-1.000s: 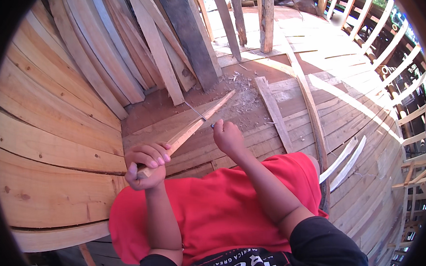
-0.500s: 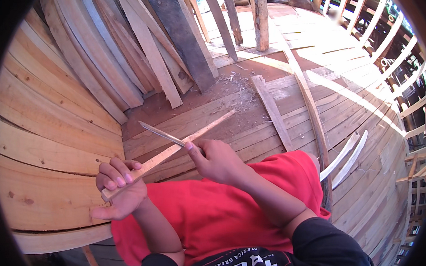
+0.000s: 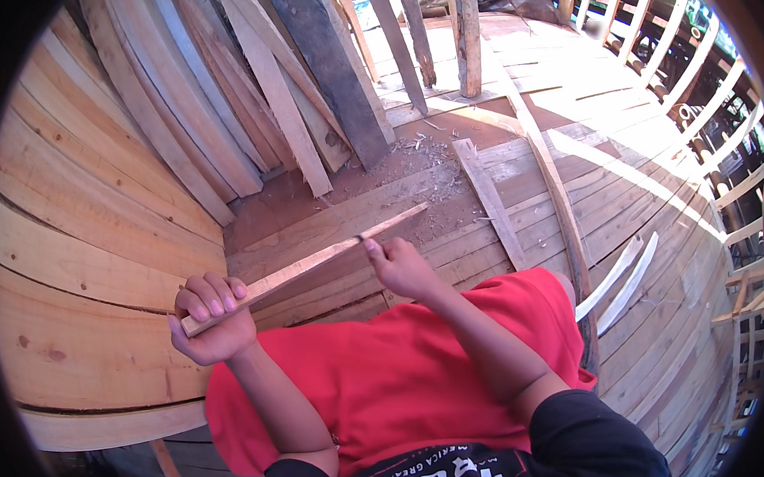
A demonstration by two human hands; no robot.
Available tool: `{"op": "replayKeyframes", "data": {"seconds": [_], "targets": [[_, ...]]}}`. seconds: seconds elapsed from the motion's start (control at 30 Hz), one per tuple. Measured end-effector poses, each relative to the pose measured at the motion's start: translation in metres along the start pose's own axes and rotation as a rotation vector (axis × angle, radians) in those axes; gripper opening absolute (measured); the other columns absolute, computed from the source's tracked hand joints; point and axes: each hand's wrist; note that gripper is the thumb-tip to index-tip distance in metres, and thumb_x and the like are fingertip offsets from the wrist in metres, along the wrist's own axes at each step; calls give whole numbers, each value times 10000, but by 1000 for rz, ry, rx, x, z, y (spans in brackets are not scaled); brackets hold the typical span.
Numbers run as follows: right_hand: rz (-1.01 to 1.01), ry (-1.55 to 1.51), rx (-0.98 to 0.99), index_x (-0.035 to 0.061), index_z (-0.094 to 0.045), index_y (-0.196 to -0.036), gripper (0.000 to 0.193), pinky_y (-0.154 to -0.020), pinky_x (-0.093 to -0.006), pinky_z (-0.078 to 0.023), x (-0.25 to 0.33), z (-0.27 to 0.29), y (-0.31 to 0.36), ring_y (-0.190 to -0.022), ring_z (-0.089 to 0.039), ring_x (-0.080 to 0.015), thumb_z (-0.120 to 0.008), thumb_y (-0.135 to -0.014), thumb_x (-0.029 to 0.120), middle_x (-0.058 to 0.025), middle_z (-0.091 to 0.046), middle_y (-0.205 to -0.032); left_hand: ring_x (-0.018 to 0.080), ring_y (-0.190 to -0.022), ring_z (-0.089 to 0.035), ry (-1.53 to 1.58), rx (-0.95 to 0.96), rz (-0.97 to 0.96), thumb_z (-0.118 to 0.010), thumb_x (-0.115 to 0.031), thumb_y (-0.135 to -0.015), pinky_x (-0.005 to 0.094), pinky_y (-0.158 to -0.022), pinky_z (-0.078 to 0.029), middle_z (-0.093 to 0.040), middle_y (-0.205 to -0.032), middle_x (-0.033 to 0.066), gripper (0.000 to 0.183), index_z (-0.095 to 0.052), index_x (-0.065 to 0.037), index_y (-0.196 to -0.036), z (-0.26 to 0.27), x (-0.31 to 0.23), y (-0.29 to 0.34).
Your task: The person sits on a wooden floor and uses a knife to carve a small piece of wood. They hold the wood in their left hand and shave off thin strips with the knife in their right hand, creating a pointed tip.
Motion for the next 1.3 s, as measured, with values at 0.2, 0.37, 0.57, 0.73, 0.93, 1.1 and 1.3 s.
{"op": "replayKeyframes", "data": {"seconds": [0.2, 0.37, 0.57, 0.73, 0.93, 1.1, 1.3], "targets": [[125, -6, 136, -68, -538, -674, 632, -576, -474, -429, 24, 0, 16, -567, -576, -283, -462, -1006, 464, -226, -519, -572, 181, -725, -528, 5, 57, 33, -411, -383, -978, 389, -717, -444, -526, -764, 34, 360, -533, -132, -751, 8, -5, 4], [-299, 273, -183, -107, -635, -837, 657, -551, -454, -523, -112, 27, -45, -615, -663, -324, -451, -994, 504, -198, -596, -611, 193, -666, -492, -59, 57, -36, -396, -425, -955, 386, -681, -458, -522, -726, 57, 426, -527, -125, -682, -4, 5, -2], [-457, -31, 38, -27, -586, -833, 605, -382, -374, -415, -78, 38, -28, -479, -522, -214, -436, -1008, 532, -90, -530, -638, 156, -630, -433, -111, -290, 29, -396, -559, -910, 339, -640, -385, -455, -660, 30, 505, -473, -99, -717, -52, 15, -2], [-227, 79, 209, -89, -610, -942, 592, -573, -454, -510, -29, 22, 9, -643, -647, -352, -420, -1021, 465, -229, -643, -758, 135, -525, -420, -1, -446, -83, -376, -576, -917, 292, -536, -365, -446, -566, 10, 509, -431, -129, -680, -19, 17, 4], [-147, 124, -15, -80, -618, -843, 572, -747, -541, -460, -30, 1, 21, -823, -625, -488, -419, -1027, 423, -309, -636, -812, 119, -497, -429, 91, -274, -109, -359, -593, -924, 269, -511, -365, -454, -541, -10, 497, -428, -156, -695, -5, 24, 5], [-137, 187, -40, -80, -630, -753, 672, -777, -557, -476, -30, -7, 6, -838, -630, -504, -334, -1032, 454, -335, -627, -778, 113, -519, -454, 102, -244, -85, -368, -588, -928, 268, -543, -385, -474, -563, -15, 483, -441, -160, -719, 7, 23, 4], [-136, 174, -155, -83, -663, -771, 627, -834, -581, -472, -5, -20, 5, -862, -622, -530, -332, -1006, 396, -349, -638, -816, 117, -492, -451, 81, -211, -86, -358, -601, -935, 269, -534, -387, -504, -562, -5, 501, -442, -156, -722, -5, 24, 3]]}}
Point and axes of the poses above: each hand's wrist, its own y-axis away from the middle knuckle, its own z-axis out of the back of the hand, x = y × z
